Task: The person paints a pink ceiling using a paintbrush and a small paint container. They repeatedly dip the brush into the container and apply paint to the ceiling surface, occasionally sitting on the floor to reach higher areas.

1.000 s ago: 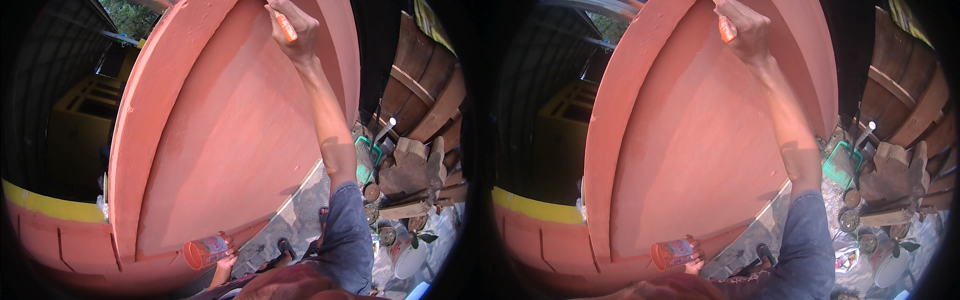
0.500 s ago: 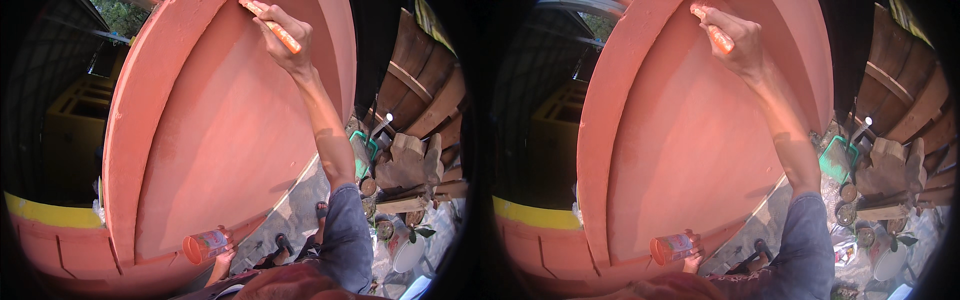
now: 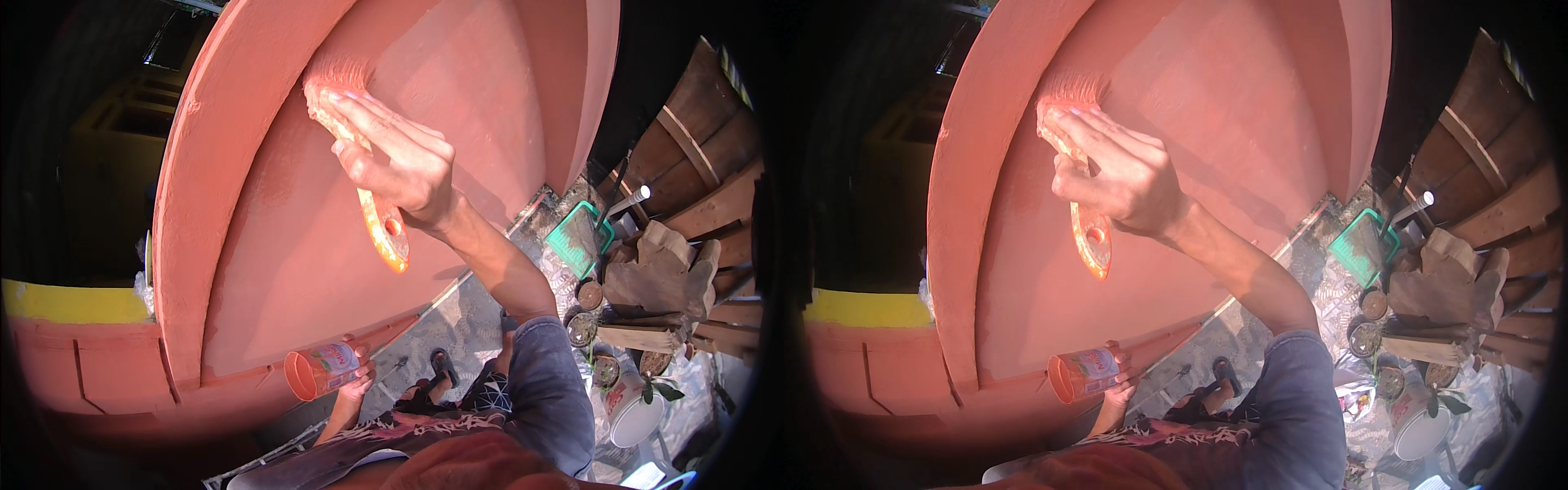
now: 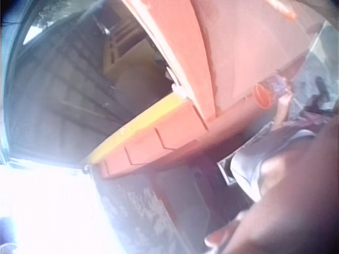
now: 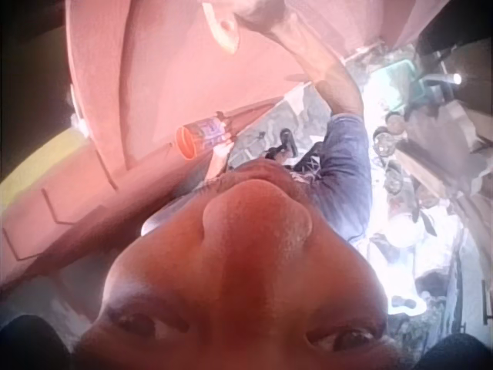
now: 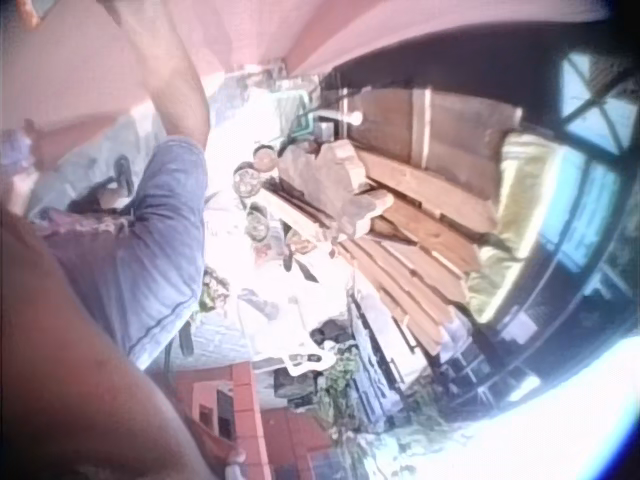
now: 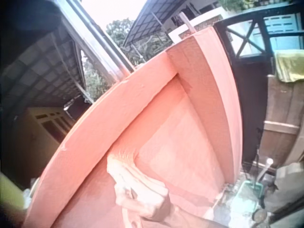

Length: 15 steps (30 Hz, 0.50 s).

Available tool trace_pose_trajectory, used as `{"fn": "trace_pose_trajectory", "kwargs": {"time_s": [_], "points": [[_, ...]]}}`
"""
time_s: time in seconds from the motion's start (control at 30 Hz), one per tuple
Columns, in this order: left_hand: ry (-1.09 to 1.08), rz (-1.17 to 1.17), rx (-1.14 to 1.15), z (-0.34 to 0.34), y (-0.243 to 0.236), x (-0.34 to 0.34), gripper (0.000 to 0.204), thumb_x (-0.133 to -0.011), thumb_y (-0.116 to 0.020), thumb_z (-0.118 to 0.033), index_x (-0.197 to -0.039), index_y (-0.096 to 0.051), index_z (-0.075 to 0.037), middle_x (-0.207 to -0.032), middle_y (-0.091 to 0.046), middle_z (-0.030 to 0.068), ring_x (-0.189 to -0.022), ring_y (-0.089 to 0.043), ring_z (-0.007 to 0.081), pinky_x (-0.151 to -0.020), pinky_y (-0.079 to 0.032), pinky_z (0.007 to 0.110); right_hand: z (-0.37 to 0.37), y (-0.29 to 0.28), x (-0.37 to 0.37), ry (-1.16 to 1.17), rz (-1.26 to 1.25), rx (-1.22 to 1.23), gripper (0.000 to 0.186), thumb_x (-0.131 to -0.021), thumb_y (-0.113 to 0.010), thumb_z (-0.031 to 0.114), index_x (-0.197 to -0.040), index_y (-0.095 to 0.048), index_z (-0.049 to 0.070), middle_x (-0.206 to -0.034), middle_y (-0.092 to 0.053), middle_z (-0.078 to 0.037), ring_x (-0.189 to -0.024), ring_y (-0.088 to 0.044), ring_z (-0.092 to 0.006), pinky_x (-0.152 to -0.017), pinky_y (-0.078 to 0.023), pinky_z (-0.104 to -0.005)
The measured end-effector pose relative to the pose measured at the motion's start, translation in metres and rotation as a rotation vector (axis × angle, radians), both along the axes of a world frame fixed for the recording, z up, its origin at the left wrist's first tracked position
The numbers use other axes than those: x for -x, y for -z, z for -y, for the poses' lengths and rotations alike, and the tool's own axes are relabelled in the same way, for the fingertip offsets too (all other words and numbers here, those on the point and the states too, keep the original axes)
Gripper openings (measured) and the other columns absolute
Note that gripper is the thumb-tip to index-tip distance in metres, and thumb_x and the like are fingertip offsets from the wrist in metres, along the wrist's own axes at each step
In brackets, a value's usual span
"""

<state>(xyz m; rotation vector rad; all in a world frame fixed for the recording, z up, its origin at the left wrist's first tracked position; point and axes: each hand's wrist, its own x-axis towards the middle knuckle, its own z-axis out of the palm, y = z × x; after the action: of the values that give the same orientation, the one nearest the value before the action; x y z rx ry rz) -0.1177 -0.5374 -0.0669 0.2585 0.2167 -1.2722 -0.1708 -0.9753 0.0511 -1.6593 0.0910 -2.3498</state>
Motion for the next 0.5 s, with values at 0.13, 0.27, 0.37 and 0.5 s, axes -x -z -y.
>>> {"fn": "trace_pose_trajectory", "kwargs": {"time_s": [0.13, 0.27, 0.37, 0.5], "points": [[-0.004, -0.033, 0.043, -0.014, 0.004, 0.011, 0.033, -0.100, -0.054, -0.031, -0.130, -0.053, -0.019, -0.110, -0.055, 0.0177, -0.076, -0.059, 0.0318, -0.040, -0.052, 0.029, -0.116, -0.002, -0.010, -0.478, -0.113, 0.123, 0.009, -0.081, -0.071, 0.012, -0.081, -0.063, 0.014, -0.113, -0.069, -0.023, -0.098, -0.073, -0.0321, -0.079, -0.065, -0.0393], [-0.015, -0.051, 0.103, -0.037, 0.010, 0.017, 0.044, -0.097, -0.060, -0.042, -0.133, -0.050, -0.019, -0.117, -0.051, 0.0199, -0.084, -0.057, 0.0373, -0.044, -0.053, 0.035, -0.068, -0.002, -0.013, -0.738, -0.037, -0.109, 0.022, -0.079, -0.080, 0.002, -0.097, -0.067, 0.004, -0.111, -0.072, -0.017, -0.081, -0.075, -0.0254, -0.064, -0.060, -0.0291], [-0.005, -0.050, 0.182, -0.050, 0.005, 0.024, 0.044, -0.097, -0.058, -0.043, -0.135, -0.049, -0.021, -0.121, -0.050, 0.0202, -0.090, -0.056, 0.0396, -0.047, -0.054, 0.037, 0.000, 0.004, 0.009, -0.424, 0.000, -0.259, 0.020, -0.085, -0.075, -0.006, -0.103, -0.066, -0.002, -0.099, -0.067, -0.010, -0.097, -0.069, -0.0177, -0.082, -0.059, -0.0270], [-0.003, -0.081, 0.239, -0.084, 0.015, 0.023, 0.041, -0.099, -0.056, -0.038, -0.135, -0.050, -0.020, -0.122, -0.049, 0.0201, -0.092, -0.056, 0.0406, -0.050, -0.055, 0.039, 0.048, 0.003, 0.040, -0.167, 0.272, -0.343, 0.020, -0.089, -0.073, -0.003, -0.103, -0.060, -0.008, -0.094, -0.072, -0.017, -0.085, -0.073, -0.0214, -0.073, -0.066, -0.0336]]}}
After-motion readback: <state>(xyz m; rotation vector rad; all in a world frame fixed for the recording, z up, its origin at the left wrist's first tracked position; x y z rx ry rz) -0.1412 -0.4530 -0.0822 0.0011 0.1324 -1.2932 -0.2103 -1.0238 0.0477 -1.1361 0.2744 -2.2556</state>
